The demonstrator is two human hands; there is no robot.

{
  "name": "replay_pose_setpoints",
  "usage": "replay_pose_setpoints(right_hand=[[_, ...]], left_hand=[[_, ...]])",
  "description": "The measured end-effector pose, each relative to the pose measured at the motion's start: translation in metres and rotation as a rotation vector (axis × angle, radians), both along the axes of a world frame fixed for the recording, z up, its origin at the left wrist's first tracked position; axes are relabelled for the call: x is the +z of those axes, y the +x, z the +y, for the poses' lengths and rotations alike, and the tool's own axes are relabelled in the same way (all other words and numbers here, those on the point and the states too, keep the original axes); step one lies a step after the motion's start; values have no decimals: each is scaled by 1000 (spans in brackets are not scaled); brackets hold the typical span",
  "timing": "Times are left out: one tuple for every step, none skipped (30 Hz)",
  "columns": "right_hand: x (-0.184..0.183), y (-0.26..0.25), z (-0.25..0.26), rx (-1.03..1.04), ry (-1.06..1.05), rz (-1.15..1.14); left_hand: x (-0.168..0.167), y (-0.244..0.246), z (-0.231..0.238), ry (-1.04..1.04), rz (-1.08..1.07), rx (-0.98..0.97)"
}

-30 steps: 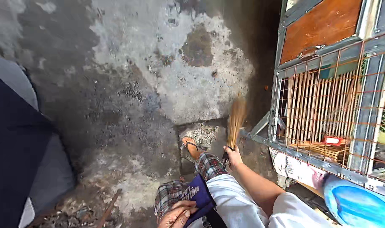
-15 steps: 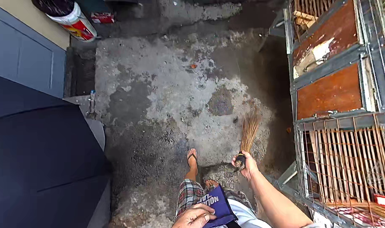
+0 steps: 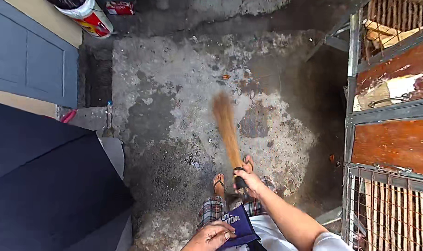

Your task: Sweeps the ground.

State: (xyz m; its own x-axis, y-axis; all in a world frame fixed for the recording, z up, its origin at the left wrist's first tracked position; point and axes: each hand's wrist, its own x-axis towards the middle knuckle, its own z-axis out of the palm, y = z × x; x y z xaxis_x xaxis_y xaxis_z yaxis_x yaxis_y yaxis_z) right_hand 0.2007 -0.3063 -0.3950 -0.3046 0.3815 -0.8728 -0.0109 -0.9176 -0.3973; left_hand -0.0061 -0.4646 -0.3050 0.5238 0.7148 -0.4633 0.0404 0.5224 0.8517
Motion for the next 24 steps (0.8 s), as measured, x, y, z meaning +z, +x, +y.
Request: replay_pose_setpoints(right_hand=[[4, -15, 18, 45, -41, 83], [0, -28, 38, 95, -79, 135], [-7, -38, 60, 147, -125, 167], [-17, -45, 83, 188, -175, 182], [-28, -50, 109, 209, -232, 182], [-37, -50, 140, 214, -288, 168], [-46, -45, 178, 235, -317, 156], [-59, -34, 219, 260, -310, 157], [-77, -18, 258, 255, -295, 160], [-94, 2, 298, 216, -287, 147], [-101, 25, 337, 170, -251, 82], [-101, 49, 372, 136, -190, -19], [-103, 71, 401, 119, -72, -131], [-110, 93, 421, 136, 90, -224], [-116, 114, 430, 165, 231, -292], [-116, 133, 432, 161, 305, -314], [-109, 151, 430, 113, 334, -307], [-97, 169, 427, 35, 340, -280], [-82, 188, 421, -31, 335, -259], [-69, 206, 411, -54, 339, -266], [-60, 223, 395, -26, 351, -304], [-55, 237, 377, 30, 370, -360], [-55, 251, 355, 68, 378, -416], [-56, 263, 332, 72, 350, -457]], left_hand=[[0, 2, 14, -1, 23, -4], [1, 5, 28, -3, 46, -1], [2, 8, 41, -10, 72, 4], [4, 12, 53, -16, 97, 12], [6, 16, 64, -30, 122, 24], [8, 21, 75, -46, 149, 48], [8, 29, 88, -62, 168, 86], [6, 39, 100, -90, 172, 121], [6, 49, 112, -125, 161, 139], [4, 60, 126, -150, 141, 145], [3, 73, 142, -165, 129, 136], [2, 87, 159, -175, 121, 118], [0, 100, 178, -174, 114, 98], [-3, 110, 196, -160, 107, 75], [-7, 120, 213, -139, 98, 62], [-10, 129, 228, -108, 88, 53], [-13, 136, 243, -73, 81, 38], [-15, 143, 258, -51, 79, 18], [-18, 148, 274, -37, 78, -9], [-19, 154, 290, -33, 80, -46], [-20, 160, 307, -36, 78, -86], [-22, 167, 325, -38, 77, -135], [-24, 173, 343, -38, 72, -192], [-29, 180, 362, -27, 64, -252]])
